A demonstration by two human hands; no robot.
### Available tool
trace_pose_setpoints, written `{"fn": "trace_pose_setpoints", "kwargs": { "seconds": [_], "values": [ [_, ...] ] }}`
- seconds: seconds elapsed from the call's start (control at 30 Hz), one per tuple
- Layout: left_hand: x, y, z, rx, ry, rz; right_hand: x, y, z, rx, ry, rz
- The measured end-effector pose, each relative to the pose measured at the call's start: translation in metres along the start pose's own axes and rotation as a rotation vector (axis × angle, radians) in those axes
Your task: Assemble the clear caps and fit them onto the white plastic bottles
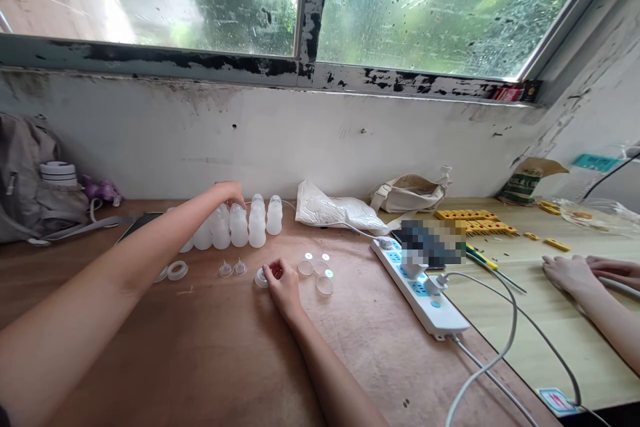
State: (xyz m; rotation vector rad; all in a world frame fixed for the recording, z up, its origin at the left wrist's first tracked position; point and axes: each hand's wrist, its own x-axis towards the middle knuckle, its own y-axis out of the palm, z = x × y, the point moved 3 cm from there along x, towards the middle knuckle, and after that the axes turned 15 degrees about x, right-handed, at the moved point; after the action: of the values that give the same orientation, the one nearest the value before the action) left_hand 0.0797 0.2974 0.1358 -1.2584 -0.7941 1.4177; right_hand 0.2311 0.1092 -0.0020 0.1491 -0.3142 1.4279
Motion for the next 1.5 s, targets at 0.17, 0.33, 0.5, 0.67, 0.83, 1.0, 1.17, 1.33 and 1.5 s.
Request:
{"fn": "trace_pose_setpoints", "kwargs": {
  "seconds": [0.17, 0.33, 0.5, 0.67, 0.83, 1.0, 1.17, 1.33, 1.5],
  "values": [
    [-0.007, -0.005, -0.001, -0.017, -0.013, -0.08, 0.0, 0.0, 0.001, 0.001, -0.002, 0.008],
    [-0.029, -0.043, 0.003, -0.014, -0.038, -0.328, -0.001, -0.001, 0.001, -0.01, -0.003, 0.002],
    [-0.079, -0.081, 0.016, -0.049, -0.038, -0.675, -0.001, -0.001, 0.0, 0.009, -0.006, -0.002],
    [-0.153, -0.051, 0.016, -0.312, 0.231, -1.075, -0.001, -0.002, 0.001, 0.049, 0.029, -0.019],
    [-0.197, 0.043, -0.003, -0.438, 0.455, -1.035, -0.002, -0.004, 0.003, 0.128, 0.06, -0.068],
    [-0.198, 0.115, -0.013, -0.628, 0.447, -0.849, -0.004, -0.004, 0.001, 0.192, 0.086, -0.055],
    [-0.193, 0.136, -0.015, -0.693, 0.421, -0.799, -0.004, -0.003, 0.0, 0.215, 0.091, -0.053],
    [-0.191, 0.152, -0.021, -0.823, 0.397, -0.779, -0.004, -0.003, 0.001, 0.245, 0.091, -0.053],
    [-0.184, 0.177, -0.029, -1.049, 0.333, -0.555, -0.006, -0.004, 0.01, 0.35, 0.118, -0.067]
  ]
}}
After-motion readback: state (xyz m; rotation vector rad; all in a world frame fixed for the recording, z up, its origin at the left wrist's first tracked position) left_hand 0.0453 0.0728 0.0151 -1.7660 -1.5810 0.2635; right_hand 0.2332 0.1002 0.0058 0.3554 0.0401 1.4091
